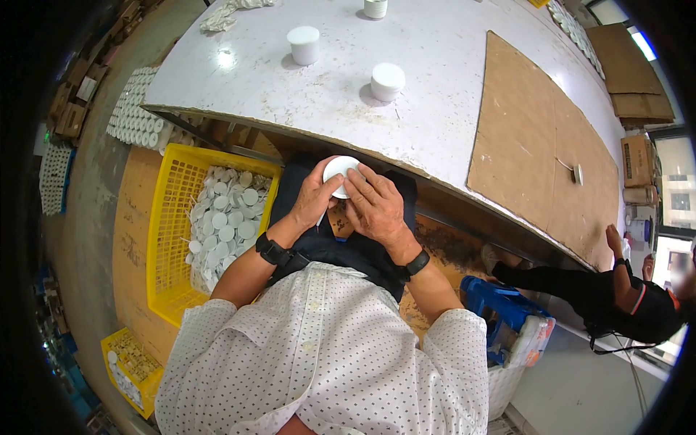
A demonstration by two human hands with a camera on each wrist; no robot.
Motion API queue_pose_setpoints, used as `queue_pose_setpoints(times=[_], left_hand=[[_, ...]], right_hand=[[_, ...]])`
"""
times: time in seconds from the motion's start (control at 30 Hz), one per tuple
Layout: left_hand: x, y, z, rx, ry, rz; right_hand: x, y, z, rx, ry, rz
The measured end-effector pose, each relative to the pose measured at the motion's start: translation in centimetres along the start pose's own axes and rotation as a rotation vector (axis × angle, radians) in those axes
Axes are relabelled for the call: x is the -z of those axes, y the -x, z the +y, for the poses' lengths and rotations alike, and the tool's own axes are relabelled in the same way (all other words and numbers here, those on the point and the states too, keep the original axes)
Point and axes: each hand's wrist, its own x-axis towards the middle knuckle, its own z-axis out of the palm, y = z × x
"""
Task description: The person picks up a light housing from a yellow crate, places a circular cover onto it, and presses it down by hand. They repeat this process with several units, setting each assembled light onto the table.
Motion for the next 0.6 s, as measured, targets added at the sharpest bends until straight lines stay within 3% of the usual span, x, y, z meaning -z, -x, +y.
queue_pose_setpoints(times=[0.23,0.37,0.43,0.5,0.6], left_hand=[[0.0,0.0,-0.6,-0.103,-0.106,0.047],[0.6,-1.2,-3.1,-0.196,-0.15,0.023],[-0.1,-0.3,-0.1,-0.007,-0.02,0.08],[1.0,-0.6,-0.1,0.036,-0.015,0.168],[5.7,-1.4,-2.1,0.123,0.005,0.269]], right_hand=[[-0.6,0.7,0.5,0.089,0.076,0.051],[-0.5,1.2,0.8,0.05,0.042,0.039],[0.8,0.5,0.4,-0.01,-0.025,-0.027],[1.8,0.1,1.1,-0.076,-0.106,-0.04],[4.7,-0.4,5.4,-0.198,0.025,0.104]])
